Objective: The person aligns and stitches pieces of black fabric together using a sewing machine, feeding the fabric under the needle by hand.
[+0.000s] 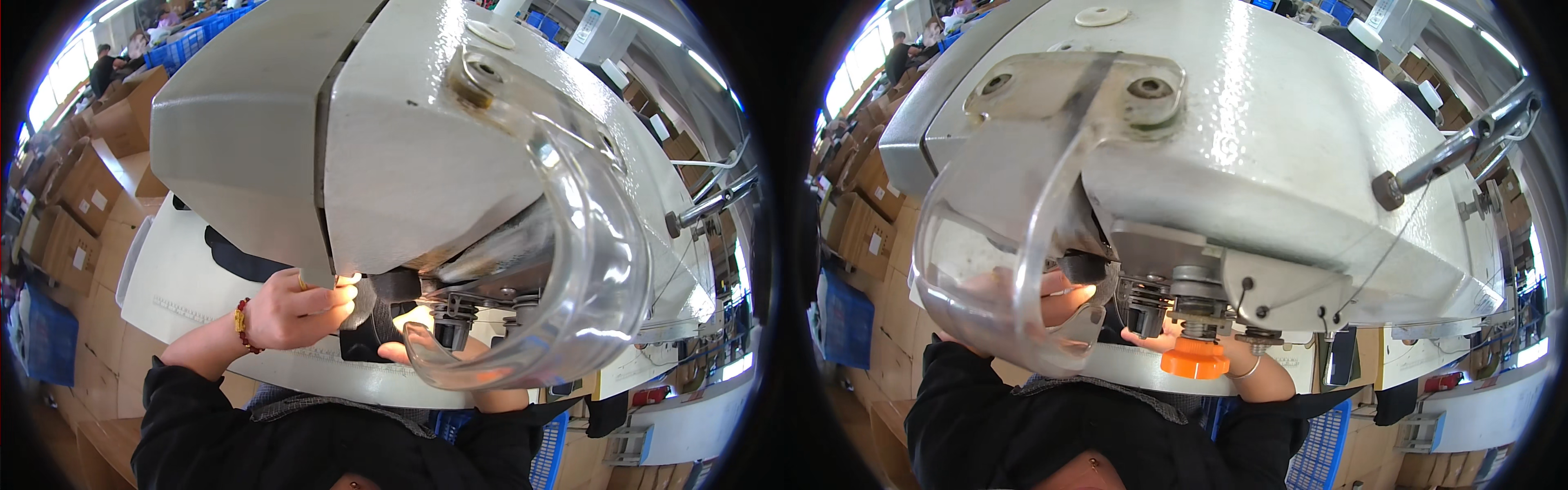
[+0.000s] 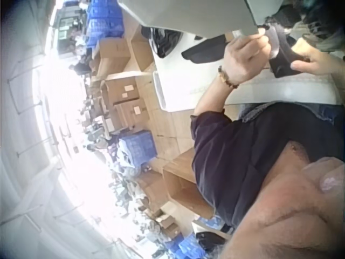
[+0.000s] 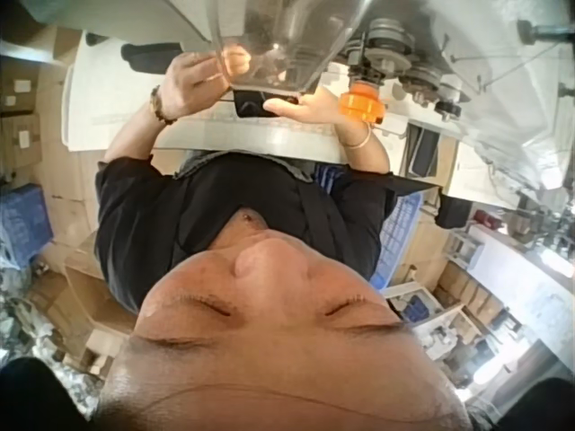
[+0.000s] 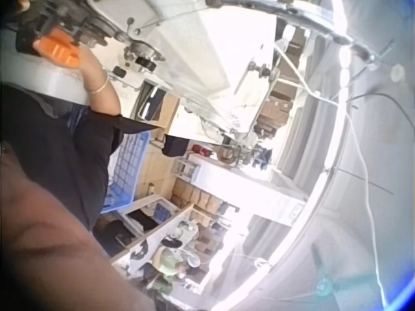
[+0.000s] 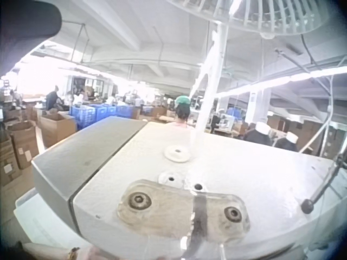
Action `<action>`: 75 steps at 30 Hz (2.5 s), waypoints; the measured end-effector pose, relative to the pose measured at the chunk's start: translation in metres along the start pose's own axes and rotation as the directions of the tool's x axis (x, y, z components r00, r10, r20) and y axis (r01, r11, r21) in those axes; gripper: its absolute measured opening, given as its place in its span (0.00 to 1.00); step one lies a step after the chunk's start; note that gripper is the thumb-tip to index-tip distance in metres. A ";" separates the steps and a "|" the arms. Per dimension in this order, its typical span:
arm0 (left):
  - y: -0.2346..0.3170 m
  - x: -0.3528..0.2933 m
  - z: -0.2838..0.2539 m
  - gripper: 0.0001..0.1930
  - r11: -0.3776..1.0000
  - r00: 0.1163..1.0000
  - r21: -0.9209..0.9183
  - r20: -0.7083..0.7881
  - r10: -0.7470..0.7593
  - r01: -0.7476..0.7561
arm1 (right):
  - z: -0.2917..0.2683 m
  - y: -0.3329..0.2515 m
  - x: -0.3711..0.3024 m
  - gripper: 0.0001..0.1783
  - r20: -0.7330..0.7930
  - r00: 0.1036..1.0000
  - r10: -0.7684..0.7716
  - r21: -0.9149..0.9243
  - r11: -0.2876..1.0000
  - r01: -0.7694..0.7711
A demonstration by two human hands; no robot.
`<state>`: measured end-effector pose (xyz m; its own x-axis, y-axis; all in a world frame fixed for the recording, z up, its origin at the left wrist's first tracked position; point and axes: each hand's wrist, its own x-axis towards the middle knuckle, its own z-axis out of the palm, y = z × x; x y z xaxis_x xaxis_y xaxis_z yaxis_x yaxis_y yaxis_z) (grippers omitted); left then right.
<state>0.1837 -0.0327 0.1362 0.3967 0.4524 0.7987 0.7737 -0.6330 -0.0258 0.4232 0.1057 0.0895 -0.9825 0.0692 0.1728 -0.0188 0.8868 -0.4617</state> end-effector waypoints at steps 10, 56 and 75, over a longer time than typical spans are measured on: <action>-0.011 0.002 0.002 0.10 0.995 0.995 0.030 0.002 -0.096 0.096 | -0.001 -0.003 -0.009 0.19 -0.127 0.990 -0.056 -0.106 0.993 0.042; -0.045 -0.010 0.030 0.22 0.869 0.913 -0.281 0.095 -0.396 0.406 | 0.030 0.007 0.027 0.17 -0.560 0.699 -0.444 -0.512 0.849 0.129; -0.033 -0.013 0.042 0.19 0.762 0.828 -0.361 0.055 -0.558 0.538 | 0.030 0.031 0.008 0.20 -0.556 0.792 -0.252 -0.330 0.941 0.068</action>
<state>0.1735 0.0087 0.1016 -0.0765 0.7627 0.6422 0.6242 -0.4657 0.6273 0.4094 0.1195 0.0505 -0.6704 0.0854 0.7371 -0.0231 0.9905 -0.1357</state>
